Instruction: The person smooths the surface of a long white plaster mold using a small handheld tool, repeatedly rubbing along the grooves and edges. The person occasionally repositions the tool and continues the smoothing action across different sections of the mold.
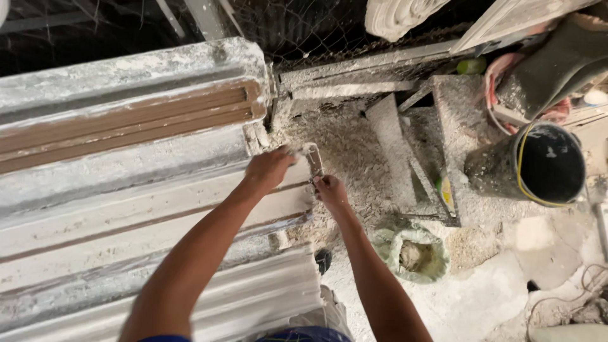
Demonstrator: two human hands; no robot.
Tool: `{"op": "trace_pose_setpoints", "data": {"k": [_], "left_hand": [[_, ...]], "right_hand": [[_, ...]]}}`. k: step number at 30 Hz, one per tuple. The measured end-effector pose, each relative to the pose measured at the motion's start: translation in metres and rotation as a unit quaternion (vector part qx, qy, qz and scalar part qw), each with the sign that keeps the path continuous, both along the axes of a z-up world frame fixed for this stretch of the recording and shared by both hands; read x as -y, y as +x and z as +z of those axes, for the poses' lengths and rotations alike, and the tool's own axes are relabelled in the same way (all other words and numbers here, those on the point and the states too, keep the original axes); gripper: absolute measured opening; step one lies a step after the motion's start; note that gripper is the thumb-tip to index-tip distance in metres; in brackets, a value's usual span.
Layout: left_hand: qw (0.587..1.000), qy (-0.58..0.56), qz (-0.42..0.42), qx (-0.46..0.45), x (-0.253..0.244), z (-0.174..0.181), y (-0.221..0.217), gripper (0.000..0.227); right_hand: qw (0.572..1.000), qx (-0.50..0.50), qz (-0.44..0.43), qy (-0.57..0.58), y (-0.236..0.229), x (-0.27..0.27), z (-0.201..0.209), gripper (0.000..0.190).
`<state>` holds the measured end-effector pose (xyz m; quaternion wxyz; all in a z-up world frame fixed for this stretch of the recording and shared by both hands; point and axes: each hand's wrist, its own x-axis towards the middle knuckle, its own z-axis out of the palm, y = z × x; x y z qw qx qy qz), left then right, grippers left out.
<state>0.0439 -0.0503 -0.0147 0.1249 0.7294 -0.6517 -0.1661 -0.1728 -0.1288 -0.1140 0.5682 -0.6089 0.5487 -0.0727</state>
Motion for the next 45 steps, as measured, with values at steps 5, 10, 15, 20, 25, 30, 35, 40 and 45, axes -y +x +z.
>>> {"op": "trace_pose_setpoints", "data": {"k": [5,10,15,20,25,30,35,40,45], "left_hand": [[0.989,0.137,-0.017,0.044,0.022,0.018,-0.008,0.028],[0.996,0.076,-0.034,0.013,0.020,0.011,-0.003,0.036],[0.999,0.029,-0.015,0.032,0.031,-0.005,-0.013,0.021],[0.994,0.111,-0.020,-0.015,0.029,0.005,-0.012,0.029],[0.994,0.104,0.013,-0.027,0.027,0.011,0.001,0.037],[0.997,0.072,0.019,-0.029,0.022,0.016,0.015,0.041],[0.994,0.104,0.005,-0.015,0.009,0.017,0.007,0.032],[0.994,0.107,0.015,-0.011,0.050,-0.005,-0.008,0.015],[1.000,-0.022,-0.001,0.000,0.024,-0.018,-0.039,0.030]], "right_hand": [[0.999,0.011,-0.028,0.028,0.005,-0.008,0.029,0.033],[1.000,0.015,-0.016,0.020,0.004,-0.010,0.027,0.035],[1.000,0.011,-0.007,0.019,0.001,-0.008,0.020,0.035],[0.996,0.062,-0.031,0.054,-0.001,-0.006,0.017,0.033],[0.999,0.025,-0.007,0.025,0.003,-0.004,0.021,0.034],[0.999,0.041,-0.018,0.026,0.008,-0.003,0.033,0.034],[0.999,0.033,-0.020,0.008,0.004,-0.006,0.022,0.033],[0.999,-0.005,0.007,-0.037,0.003,-0.004,0.013,0.036],[0.990,0.037,-0.063,0.122,-0.017,-0.002,0.018,0.044]]}}
